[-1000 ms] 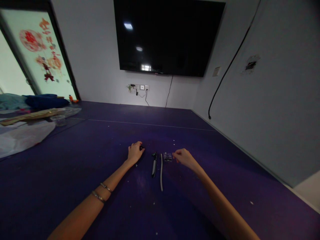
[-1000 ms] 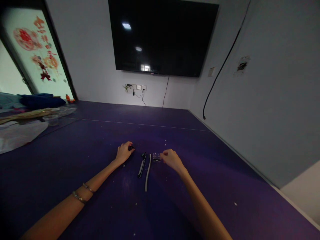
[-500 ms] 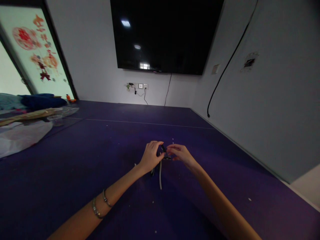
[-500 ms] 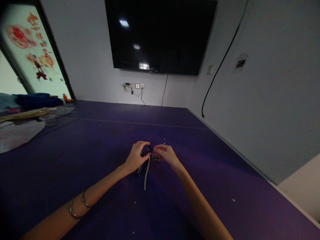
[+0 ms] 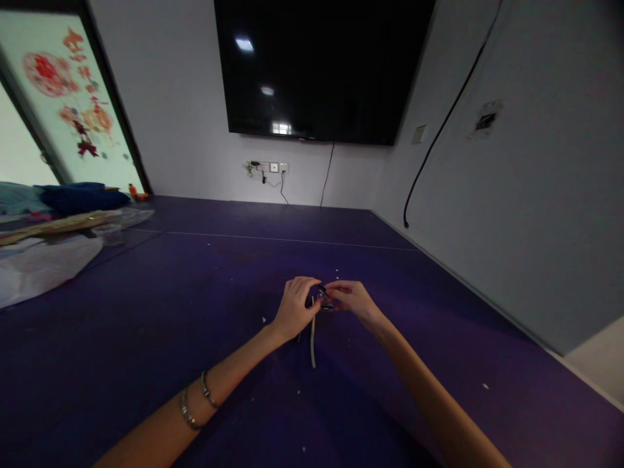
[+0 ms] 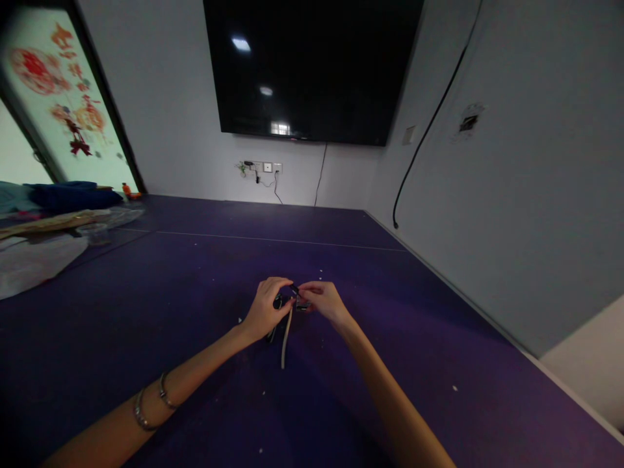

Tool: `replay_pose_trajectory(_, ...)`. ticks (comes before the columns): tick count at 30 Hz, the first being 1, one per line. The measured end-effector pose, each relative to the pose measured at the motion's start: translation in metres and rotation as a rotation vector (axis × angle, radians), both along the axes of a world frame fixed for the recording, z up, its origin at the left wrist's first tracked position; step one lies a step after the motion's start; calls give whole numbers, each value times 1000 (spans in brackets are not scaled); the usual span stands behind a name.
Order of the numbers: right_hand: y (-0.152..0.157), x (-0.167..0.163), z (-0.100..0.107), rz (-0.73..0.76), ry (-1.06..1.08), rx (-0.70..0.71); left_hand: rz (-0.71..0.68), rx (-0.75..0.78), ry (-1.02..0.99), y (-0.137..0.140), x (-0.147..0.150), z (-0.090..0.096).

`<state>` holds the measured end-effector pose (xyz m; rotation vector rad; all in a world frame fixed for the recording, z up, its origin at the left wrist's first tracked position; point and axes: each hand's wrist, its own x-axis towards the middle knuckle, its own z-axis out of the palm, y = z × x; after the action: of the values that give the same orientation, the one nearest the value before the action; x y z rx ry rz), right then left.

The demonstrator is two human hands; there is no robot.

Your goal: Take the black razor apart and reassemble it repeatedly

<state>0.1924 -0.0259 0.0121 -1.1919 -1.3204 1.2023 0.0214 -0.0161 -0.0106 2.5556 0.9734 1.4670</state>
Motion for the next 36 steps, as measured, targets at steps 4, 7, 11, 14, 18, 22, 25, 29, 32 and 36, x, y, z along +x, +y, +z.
replay_pose_trajectory(4, 2, 5, 2, -9, -64, 49, 13, -53, -50, 1, -1, 0)
replay_pose_trajectory(7, 4, 8, 2, -12, -109, 83, -12, -63, -63, 0, -1, 1)
replay_pose_trajectory(11, 5, 10, 0, 19, -147, 121, -34, -70, -57, 0, -1, 1)
replay_pose_trajectory(14, 5, 11, 0, 36, -165, 144, -43, -84, -78, 2, -2, 0)
replay_pose_trajectory(18, 6, 14, -2, 24, -217, 174, -51, -87, -100, 5, -3, -3)
replay_pose_trajectory(22, 9, 17, -7, 32, -242, 199, -57, -84, -106, 8, -3, -5)
replay_pose_trajectory(25, 10, 18, -10, 41, -222, 194, -61, -96, -108, 9, -4, -7)
replay_pose_trajectory(29, 11, 18, -12, 44, -186, 170, -71, -106, -111, 9, -4, -8)
replay_pose_trajectory(32, 10, 17, -11, 47, -180, 141, -79, -112, -112, 8, -5, -8)
replay_pose_trajectory(36, 9, 17, -11, 53, -170, 121, -85, -130, -93, 6, -5, -8)
